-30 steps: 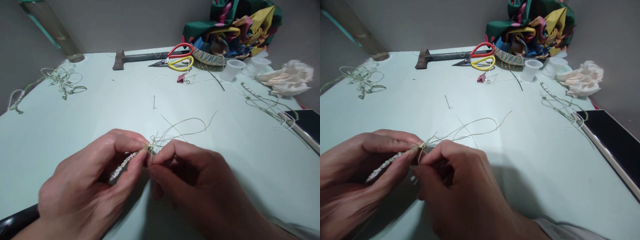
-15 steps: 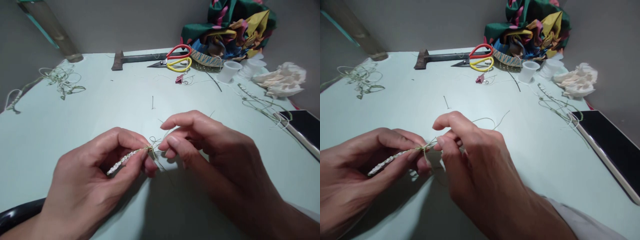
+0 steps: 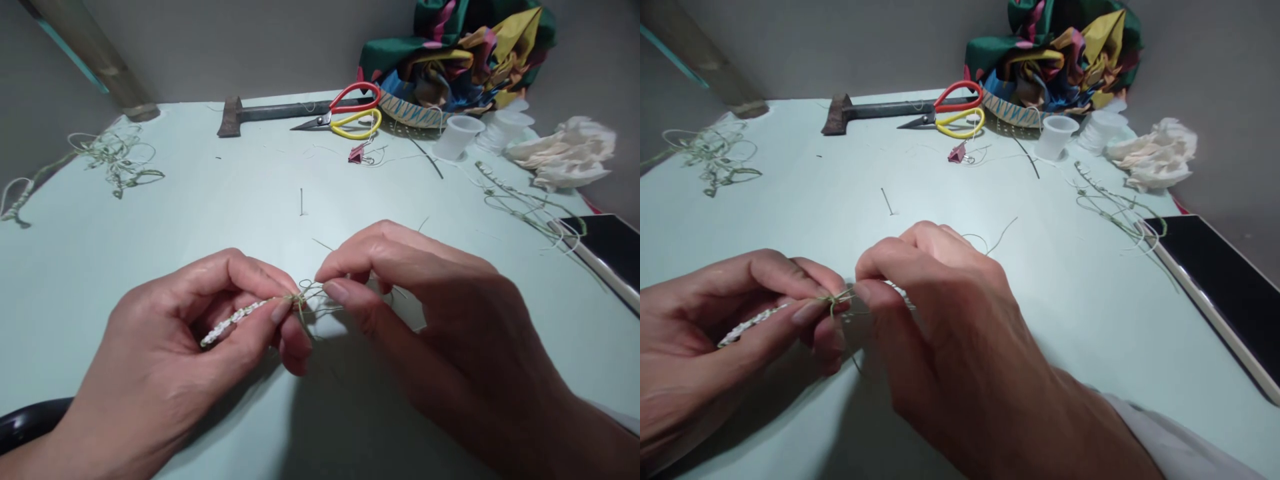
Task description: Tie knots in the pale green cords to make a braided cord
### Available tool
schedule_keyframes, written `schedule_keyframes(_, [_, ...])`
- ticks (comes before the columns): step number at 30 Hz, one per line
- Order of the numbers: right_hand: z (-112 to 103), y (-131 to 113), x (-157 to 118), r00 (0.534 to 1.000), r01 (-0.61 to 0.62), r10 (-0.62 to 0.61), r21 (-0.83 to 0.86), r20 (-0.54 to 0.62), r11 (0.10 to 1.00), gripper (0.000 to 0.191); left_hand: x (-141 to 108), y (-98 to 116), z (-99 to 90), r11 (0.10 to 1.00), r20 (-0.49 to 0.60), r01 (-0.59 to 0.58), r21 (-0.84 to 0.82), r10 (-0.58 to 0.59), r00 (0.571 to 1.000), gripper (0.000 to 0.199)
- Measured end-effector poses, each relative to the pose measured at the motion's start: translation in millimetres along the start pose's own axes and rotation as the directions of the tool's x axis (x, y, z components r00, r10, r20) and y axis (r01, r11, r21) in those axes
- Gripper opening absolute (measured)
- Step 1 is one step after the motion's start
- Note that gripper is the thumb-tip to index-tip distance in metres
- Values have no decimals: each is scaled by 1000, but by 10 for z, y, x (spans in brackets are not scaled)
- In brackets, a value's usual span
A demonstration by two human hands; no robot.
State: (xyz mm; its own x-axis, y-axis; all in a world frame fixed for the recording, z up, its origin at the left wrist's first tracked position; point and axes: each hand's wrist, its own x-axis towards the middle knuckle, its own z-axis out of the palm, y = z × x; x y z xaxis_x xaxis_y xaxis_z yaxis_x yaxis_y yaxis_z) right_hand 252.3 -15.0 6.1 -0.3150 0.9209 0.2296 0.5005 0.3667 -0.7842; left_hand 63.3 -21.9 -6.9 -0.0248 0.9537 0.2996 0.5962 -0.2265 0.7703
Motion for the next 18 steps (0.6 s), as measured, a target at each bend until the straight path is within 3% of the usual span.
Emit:
schedule_keyframes(2, [12, 6, 10, 1000, -28, 28, 10, 12, 1000, 28, 1, -50, -75, 998, 42, 40, -56, -37, 998, 22])
schedule_keyframes(7, [13, 20, -1, 999, -40, 39, 25, 26, 999, 23, 3, -198, -283, 953, 290, 192, -236, -119, 950, 16])
schedule_keyframes(13, [-5, 20, -5, 999, -34, 32, 87, 24, 996, 15, -1, -228, -289, 921, 329, 242, -306, -136, 934, 18])
schedule_keyframes(18, [20, 11, 43, 1000, -20, 20, 72, 0, 997, 21, 2, -227, -295, 904, 367, 252, -344, -117, 923, 19])
